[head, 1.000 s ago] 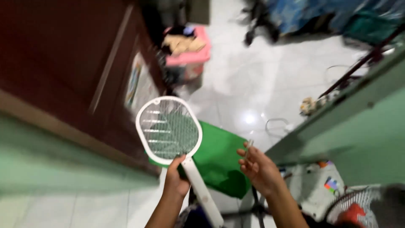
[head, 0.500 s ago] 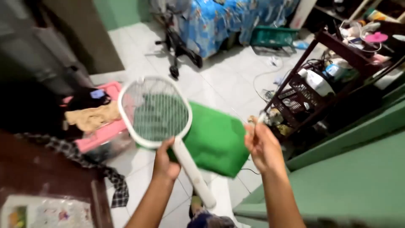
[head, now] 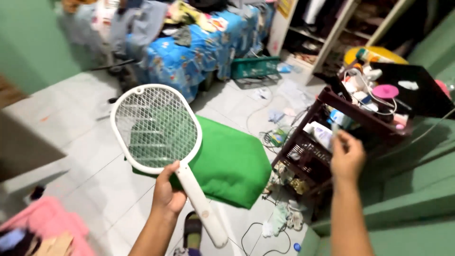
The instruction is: The recorder picks up various objects from the floor, including toys, cables, and papers, and organizes them into a basket or onto shelves.
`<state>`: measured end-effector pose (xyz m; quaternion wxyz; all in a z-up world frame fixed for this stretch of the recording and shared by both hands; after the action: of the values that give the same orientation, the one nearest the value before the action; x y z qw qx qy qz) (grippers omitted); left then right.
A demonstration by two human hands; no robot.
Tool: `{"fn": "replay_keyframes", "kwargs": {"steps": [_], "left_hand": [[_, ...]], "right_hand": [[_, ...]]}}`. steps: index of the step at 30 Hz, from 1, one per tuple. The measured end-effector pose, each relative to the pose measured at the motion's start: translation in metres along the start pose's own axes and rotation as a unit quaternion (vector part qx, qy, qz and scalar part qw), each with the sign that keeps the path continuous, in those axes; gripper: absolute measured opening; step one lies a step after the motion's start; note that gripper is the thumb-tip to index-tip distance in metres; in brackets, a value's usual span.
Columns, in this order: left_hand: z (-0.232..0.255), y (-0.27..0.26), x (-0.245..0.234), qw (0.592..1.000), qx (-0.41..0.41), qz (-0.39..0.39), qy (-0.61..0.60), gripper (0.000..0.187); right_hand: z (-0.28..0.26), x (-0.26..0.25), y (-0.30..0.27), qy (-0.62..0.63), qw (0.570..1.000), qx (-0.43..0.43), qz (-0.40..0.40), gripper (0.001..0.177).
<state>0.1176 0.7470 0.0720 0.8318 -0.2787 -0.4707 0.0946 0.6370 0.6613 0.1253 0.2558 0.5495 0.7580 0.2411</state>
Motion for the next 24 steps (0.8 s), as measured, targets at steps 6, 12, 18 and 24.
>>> {"fn": "replay_keyframes", "kwargs": {"steps": [6, 12, 18, 24], "left_hand": [[-0.018, 0.18, 0.064, 0.995, -0.073, -0.052, 0.039, 0.013], [-0.074, 0.266, 0.183, 0.978, -0.171, -0.067, 0.101, 0.013], [-0.144, 0.325, 0.26, 0.96, -0.229, -0.12, 0.105, 0.015], [-0.167, 0.348, 0.304, 0.965, -0.218, -0.094, 0.113, 0.018]], "right_hand": [[0.029, -0.011, 0.089, -0.219, 0.96, -0.156, 0.078, 0.016], [0.058, 0.007, 0.133, -0.365, 0.907, -0.196, 0.072, 0.022], [0.077, 0.064, 0.172, -0.362, 0.915, -0.179, -0.003, 0.02], [0.09, 0.115, 0.179, -0.287, 0.945, -0.14, -0.067, 0.017]]}}
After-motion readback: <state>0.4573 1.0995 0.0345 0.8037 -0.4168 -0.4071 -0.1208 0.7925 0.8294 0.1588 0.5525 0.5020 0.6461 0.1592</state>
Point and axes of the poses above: each hand's wrist, its own y-axis towards the middle knuckle, its own x-axis out of the palm, z = x × y, the point moved 7 cm from there along y, towards the middle knuckle, and after that the axes turned 13 degrees about z, right-handed, at the moved point
